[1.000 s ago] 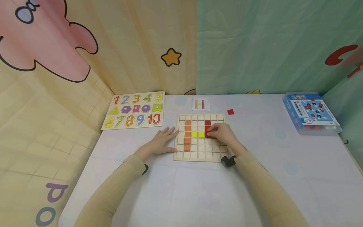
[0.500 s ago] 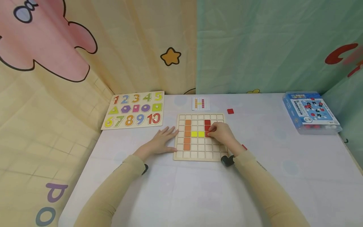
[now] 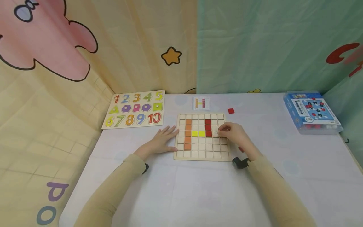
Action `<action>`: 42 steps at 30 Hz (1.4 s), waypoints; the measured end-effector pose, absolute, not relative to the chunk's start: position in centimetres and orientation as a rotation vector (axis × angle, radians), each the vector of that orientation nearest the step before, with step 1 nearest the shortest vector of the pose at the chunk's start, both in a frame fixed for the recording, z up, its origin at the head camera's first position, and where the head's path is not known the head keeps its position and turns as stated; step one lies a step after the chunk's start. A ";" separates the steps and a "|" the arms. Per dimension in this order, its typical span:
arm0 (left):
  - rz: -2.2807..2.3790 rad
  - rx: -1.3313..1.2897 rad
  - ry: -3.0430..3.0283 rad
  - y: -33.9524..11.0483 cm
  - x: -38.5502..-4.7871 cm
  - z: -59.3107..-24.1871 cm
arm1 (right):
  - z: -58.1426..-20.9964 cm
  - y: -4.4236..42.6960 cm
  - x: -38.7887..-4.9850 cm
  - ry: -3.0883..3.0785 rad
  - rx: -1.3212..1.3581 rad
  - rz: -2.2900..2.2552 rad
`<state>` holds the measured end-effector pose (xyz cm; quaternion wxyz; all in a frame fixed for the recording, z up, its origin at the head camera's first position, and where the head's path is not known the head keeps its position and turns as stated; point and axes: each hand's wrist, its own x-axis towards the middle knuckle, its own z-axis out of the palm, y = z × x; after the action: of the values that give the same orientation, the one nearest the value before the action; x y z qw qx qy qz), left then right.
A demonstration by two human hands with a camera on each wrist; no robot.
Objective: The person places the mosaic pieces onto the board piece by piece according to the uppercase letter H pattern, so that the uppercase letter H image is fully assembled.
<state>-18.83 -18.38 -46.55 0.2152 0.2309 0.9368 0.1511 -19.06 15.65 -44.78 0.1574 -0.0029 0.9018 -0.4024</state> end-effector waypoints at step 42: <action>0.427 0.638 2.591 -18.3 -18.8 -46.5 | -46.5 23.6 -13.7 2.629 -0.065 -0.985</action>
<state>-18.85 -18.31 -46.55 0.2178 0.2303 0.9358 0.1542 -13.71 23.62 -46.52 0.1658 -0.0227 0.9232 -0.3458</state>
